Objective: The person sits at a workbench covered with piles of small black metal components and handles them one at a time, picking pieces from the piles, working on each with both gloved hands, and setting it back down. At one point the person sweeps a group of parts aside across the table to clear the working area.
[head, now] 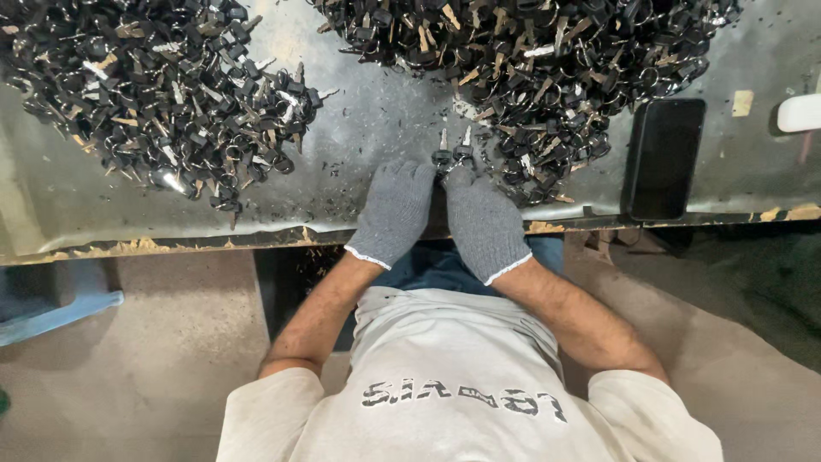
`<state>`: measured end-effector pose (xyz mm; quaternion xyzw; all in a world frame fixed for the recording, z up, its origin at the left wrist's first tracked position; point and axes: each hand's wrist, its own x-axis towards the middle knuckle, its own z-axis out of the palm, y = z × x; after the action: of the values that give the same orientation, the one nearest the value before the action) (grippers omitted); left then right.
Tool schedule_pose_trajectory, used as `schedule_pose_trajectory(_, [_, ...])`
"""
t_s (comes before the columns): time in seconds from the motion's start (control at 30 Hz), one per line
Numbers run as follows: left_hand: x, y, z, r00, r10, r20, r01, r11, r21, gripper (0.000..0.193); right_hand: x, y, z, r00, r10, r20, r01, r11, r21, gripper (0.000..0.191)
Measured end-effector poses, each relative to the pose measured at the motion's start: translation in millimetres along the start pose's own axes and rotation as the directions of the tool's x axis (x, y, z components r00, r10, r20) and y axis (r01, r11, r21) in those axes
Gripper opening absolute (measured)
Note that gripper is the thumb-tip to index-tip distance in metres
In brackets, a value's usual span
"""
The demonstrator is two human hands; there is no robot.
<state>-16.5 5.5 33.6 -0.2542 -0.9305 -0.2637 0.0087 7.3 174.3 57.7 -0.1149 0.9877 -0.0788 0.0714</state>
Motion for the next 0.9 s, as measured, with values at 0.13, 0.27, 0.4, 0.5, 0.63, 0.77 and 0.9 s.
schedule_pose_trajectory(0.13, [5.2,-0.9,-7.5,0.999,-0.019,-0.042,0.016,0.996,-0.091,0.02,6.3,6.7,-1.9,0.999,-0.047,0.009,0.046,0.998,0.052,0.014])
schedule_pose_trajectory(0.27, [7.6,1.4,-21.2,0.97,-0.243,-0.006,0.231,0.929,-0.289,0.038,4.4,21.3,-6.4,0.992,-0.118,0.055,0.098,0.955,0.281,0.033])
schedule_pose_trajectory(0.4, [8.4,6.6,-26.8,0.968,-0.25,-0.029,0.235,0.94,-0.246,0.023,0.7,29.9,-8.2,0.99,-0.136,0.021,0.125,0.952,0.28,0.043])
schedule_pose_trajectory(0.5, [9.3,5.5,-25.2,0.981,-0.194,-0.025,0.186,0.964,-0.193,0.018,5.1,23.9,-7.9,0.99,-0.139,-0.017,0.137,0.937,0.321,0.032])
schedule_pose_trajectory(0.63, [7.9,-0.4,-17.0,0.995,-0.102,-0.02,0.098,0.987,-0.126,0.017,9.9,3.0,-7.6,0.997,-0.08,-0.021,0.081,0.994,0.067,0.021])
schedule_pose_trajectory(0.77, [-2.2,0.1,-5.3,1.0,-0.029,-0.003,0.029,0.999,-0.016,0.029,5.2,-6.1,-3.5,0.999,-0.042,-0.01,0.041,0.998,-0.056,0.017])
schedule_pose_trajectory(0.9, [-4.2,0.2,0.1,0.999,0.041,-0.005,-0.04,0.996,0.077,0.037,7.1,1.6,3.9,0.993,-0.118,0.022,0.116,0.99,0.084,0.022])
